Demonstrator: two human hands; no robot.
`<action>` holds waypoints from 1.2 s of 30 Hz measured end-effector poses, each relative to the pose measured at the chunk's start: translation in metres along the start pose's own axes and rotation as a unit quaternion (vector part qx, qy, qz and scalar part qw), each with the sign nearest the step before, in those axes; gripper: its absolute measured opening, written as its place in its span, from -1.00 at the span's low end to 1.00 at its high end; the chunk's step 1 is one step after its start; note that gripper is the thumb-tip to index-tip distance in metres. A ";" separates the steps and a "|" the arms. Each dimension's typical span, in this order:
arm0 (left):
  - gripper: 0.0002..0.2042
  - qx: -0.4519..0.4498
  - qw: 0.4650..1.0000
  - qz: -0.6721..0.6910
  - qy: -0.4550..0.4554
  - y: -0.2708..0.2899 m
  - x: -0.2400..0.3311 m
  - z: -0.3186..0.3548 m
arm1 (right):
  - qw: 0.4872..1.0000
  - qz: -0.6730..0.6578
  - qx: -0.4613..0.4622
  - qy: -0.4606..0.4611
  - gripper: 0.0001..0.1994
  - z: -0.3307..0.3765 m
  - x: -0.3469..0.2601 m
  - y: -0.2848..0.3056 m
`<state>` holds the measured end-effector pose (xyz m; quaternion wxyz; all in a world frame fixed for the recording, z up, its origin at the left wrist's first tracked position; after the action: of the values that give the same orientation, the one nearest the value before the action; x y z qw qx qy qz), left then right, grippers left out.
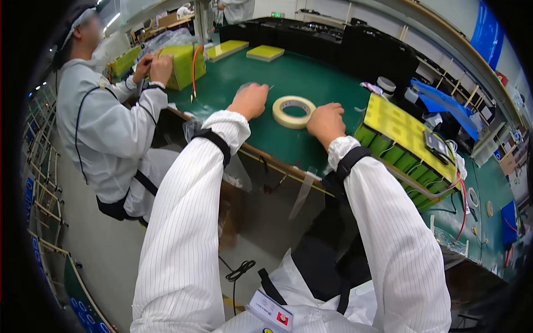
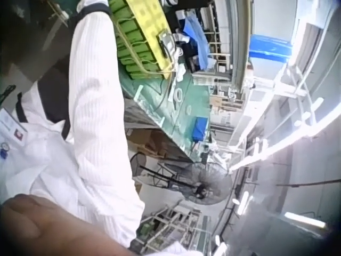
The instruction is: The person secures wires to a battery pack using adhesive tape, then pulls a length of tape from a roll and cuts it with a blade. After applying more tape to the wires, the person turns the battery pack over and wraps tape around the cells.
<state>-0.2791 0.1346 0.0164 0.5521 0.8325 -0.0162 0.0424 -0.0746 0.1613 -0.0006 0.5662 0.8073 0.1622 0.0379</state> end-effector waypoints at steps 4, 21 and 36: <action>-0.73 0.005 1.000 0.006 -0.018 -0.017 -0.013 -0.004 | 0.998 -0.006 -0.055 -0.027 -0.47 0.001 0.001 -0.006; -0.88 0.021 0.994 -0.079 -0.066 -0.013 -0.033 -0.043 | 0.878 -0.361 -0.313 0.020 -0.59 0.251 0.071 -0.062; -0.55 -0.028 0.994 -0.092 -0.046 -0.025 -0.032 -0.052 | 0.818 -0.486 -0.298 -0.084 -0.39 0.249 0.055 -0.157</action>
<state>-0.3115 0.1915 0.0103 0.5752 0.8159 0.0340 -0.0477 0.0036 0.0019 -0.2411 0.7352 0.4159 0.4662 -0.2632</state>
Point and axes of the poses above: each hand's wrist, its own z-axis away from the middle knuckle, its own y-axis out of the back of the hand, x = y × z, the point moved 4 cm from there along -z, towards the middle knuckle, and after that the axes turned 2 degrees about y, right-handed, at the moved point
